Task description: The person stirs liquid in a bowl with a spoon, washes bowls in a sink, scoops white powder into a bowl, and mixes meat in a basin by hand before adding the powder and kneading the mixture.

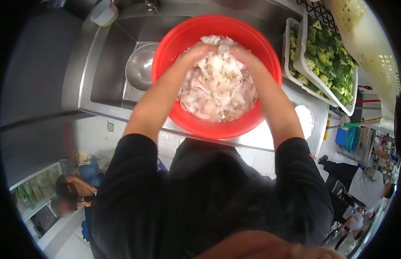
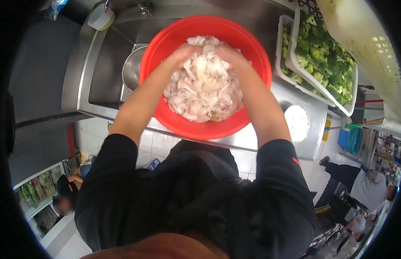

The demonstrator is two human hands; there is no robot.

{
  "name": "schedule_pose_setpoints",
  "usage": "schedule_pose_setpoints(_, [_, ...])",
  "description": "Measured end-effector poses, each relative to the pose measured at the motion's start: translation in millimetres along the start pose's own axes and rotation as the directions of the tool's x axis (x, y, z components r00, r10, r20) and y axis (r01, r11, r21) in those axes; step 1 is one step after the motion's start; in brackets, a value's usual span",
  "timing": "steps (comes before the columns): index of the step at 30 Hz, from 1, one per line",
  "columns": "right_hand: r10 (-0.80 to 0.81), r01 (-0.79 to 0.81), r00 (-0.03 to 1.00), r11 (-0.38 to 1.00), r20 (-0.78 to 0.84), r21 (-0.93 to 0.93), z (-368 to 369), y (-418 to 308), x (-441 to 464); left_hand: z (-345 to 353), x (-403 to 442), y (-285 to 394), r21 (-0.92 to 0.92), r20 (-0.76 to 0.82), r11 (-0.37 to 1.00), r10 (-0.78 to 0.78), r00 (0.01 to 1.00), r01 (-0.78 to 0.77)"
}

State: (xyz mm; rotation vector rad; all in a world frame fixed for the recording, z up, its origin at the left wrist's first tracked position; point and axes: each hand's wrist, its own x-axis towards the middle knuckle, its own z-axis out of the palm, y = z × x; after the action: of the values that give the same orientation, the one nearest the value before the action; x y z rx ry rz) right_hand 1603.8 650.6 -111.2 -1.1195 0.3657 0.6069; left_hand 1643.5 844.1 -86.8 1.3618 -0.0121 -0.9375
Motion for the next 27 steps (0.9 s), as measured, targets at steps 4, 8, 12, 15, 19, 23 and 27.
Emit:
schedule_pose_setpoints(4, [-0.273, 0.050, 0.908, 0.824, -0.319, -0.564, -52.0, 4.8, -37.7, -18.3, -60.8, 20.0, 0.825, -0.214, 0.542, 0.034, 0.976, 0.162])
schedule_pose_setpoints(8, [-0.403, -0.178, 0.671, 0.727, -0.622, -0.663, 12.5, 48.3, -27.2, 2.0, -40.6, -49.1, 0.686, -0.539, 0.682, 0.243, 0.806, 0.254])
schedule_pose_setpoints(12, [-0.046, 0.099, 0.985, 0.938, -0.164, 0.332, 69.4, 26.7, -75.1, 22.5, -23.4, -52.2, -0.348, -0.009, 0.936, -0.059, 0.998, 0.052])
schedule_pose_setpoints(15, [0.008, -0.011, 0.998, 0.999, -0.067, -0.044, 29.2, 11.8, -31.4, 30.7, -65.6, -7.4, -0.469, -0.106, 0.876, -0.181, 0.978, 0.112])
schedule_pose_setpoints(19, [-0.202, 0.131, 0.954, 0.945, -0.220, -0.299, 40.4, -24.4, -99.2, -7.6, -81.9, -5.9, -0.197, -0.031, 0.979, -0.064, 0.997, 0.056])
schedule_pose_setpoints(23, [-0.339, -0.054, 0.892, 0.576, -0.298, -0.816, 6.0, 37.6, -108.2, -2.9, -109.3, -55.9, 0.075, -0.201, 0.983, -0.152, 0.968, 0.170])
schedule_pose_setpoints(27, [0.153, -0.209, 0.945, 0.963, -0.290, -0.171, 47.1, 75.6, -82.0, 47.0, -85.9, -82.5, 0.084, -0.413, 0.971, -0.172, 0.894, 0.226])
